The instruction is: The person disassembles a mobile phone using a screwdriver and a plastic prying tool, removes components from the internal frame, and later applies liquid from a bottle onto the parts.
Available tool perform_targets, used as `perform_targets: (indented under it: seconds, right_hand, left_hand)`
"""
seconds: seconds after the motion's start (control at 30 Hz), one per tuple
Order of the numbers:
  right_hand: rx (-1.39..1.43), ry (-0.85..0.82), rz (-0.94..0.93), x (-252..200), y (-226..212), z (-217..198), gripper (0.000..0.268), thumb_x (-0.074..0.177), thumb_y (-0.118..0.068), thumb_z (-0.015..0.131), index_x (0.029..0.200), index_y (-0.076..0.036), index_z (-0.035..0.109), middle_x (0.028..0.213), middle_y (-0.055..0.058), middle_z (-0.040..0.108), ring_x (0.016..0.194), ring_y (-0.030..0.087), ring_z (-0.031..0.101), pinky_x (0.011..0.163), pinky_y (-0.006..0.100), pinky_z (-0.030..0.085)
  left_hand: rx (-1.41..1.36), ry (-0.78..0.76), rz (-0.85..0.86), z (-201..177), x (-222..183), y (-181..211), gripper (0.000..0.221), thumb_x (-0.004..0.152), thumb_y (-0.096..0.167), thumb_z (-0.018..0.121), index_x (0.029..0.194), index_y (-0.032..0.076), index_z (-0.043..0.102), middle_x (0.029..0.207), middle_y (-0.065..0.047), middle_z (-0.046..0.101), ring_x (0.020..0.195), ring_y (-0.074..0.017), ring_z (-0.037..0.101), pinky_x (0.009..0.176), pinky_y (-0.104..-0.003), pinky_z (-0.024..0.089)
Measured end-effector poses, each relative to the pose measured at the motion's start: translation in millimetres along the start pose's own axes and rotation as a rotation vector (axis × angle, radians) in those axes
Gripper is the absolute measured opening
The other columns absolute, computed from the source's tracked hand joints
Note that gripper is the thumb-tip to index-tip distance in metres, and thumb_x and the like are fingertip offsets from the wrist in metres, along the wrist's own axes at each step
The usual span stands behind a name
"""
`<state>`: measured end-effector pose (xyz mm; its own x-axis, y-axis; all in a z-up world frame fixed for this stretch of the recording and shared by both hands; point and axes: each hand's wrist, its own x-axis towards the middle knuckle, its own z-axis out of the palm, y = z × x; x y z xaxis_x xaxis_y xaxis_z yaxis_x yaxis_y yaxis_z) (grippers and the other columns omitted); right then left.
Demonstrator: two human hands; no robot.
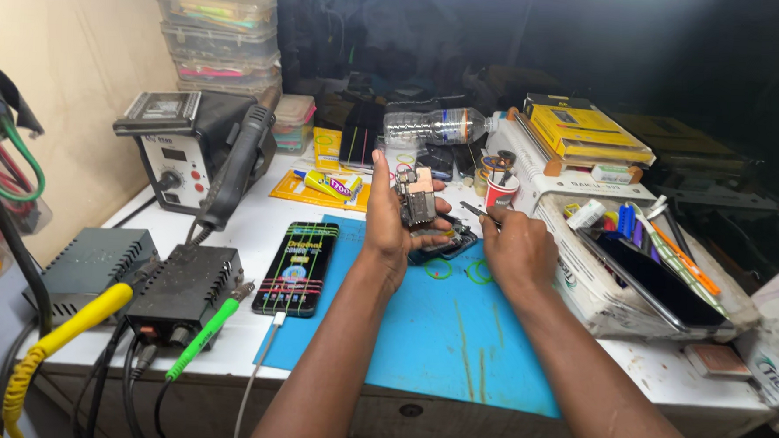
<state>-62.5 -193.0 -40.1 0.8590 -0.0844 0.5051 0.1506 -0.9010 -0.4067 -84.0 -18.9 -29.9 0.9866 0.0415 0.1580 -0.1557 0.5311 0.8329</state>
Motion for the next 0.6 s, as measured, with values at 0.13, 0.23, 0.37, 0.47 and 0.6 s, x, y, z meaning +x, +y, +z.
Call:
perform_targets:
  seconds: [0.13, 0.23, 0.37, 0.47, 0.6]
  right_hand:
    - [-0.033, -0.002, -0.045, -2, 6, 7, 0.028, 0.091, -0.034, 0.072, 0.114, -0.02, 0.079, 0.09, 0.022, 0.075, 0.088, 0.041, 0.073, 0.082, 0.051, 0.058]
    - [-0.054, 0.0, -0.061, -1, 9, 8, 0.029, 0.089, -0.033, 0.074, 0.114, -0.018, 0.079, 0.093, 0.022, 0.075, 0.089, 0.04, 0.073, 0.083, 0.05, 0.058]
    - [-0.031, -0.029, -0.084, -2, 6, 2, 0.036, 0.088, -0.032, 0.074, 0.12, -0.016, 0.075, 0.101, 0.018, 0.076, 0.092, 0.038, 0.073, 0.084, 0.05, 0.058]
    - [0.038, 0.007, -0.122, -3, 4, -2, 0.037, 0.088, -0.032, 0.074, 0.119, -0.013, 0.074, 0.105, 0.014, 0.076, 0.096, 0.036, 0.072, 0.086, 0.05, 0.057]
    - [0.135, 0.082, -0.223, -5, 3, -4, 0.03, 0.088, -0.028, 0.071, 0.111, -0.01, 0.074, 0.101, 0.011, 0.077, 0.098, 0.033, 0.07, 0.086, 0.049, 0.055]
  left_hand:
    - [-0.004, 0.017, 0.042, 1, -1, -1, 0.088, 0.088, 0.084, 0.024, 0.103, 0.007, 0.063, 0.077, -0.011, 0.068, 0.059, -0.0185, 0.066, 0.052, -0.038, 0.061]
    - [0.005, 0.01, 0.049, 0, 1, -4, 0.082, 0.088, 0.083, 0.026, 0.101, 0.011, 0.062, 0.076, -0.011, 0.066, 0.058, -0.0186, 0.065, 0.052, -0.038, 0.06]
    - [-0.014, -0.032, 0.02, -3, 6, -10, 0.071, 0.099, 0.069, 0.037, 0.111, 0.002, 0.056, 0.078, -0.011, 0.068, 0.059, -0.0172, 0.066, 0.055, -0.038, 0.063]
    - [0.044, 0.112, -0.005, -2, 8, -13, 0.041, 0.1, 0.033, 0.051, 0.125, 0.008, 0.031, 0.089, -0.019, 0.07, 0.063, -0.021, 0.066, 0.06, -0.039, 0.062]
    - [0.082, 0.116, 0.066, -5, 9, -18, 0.033, 0.102, 0.019, 0.045, 0.127, 0.009, 0.028, 0.098, -0.018, 0.073, 0.063, -0.0171, 0.066, 0.058, -0.032, 0.059]
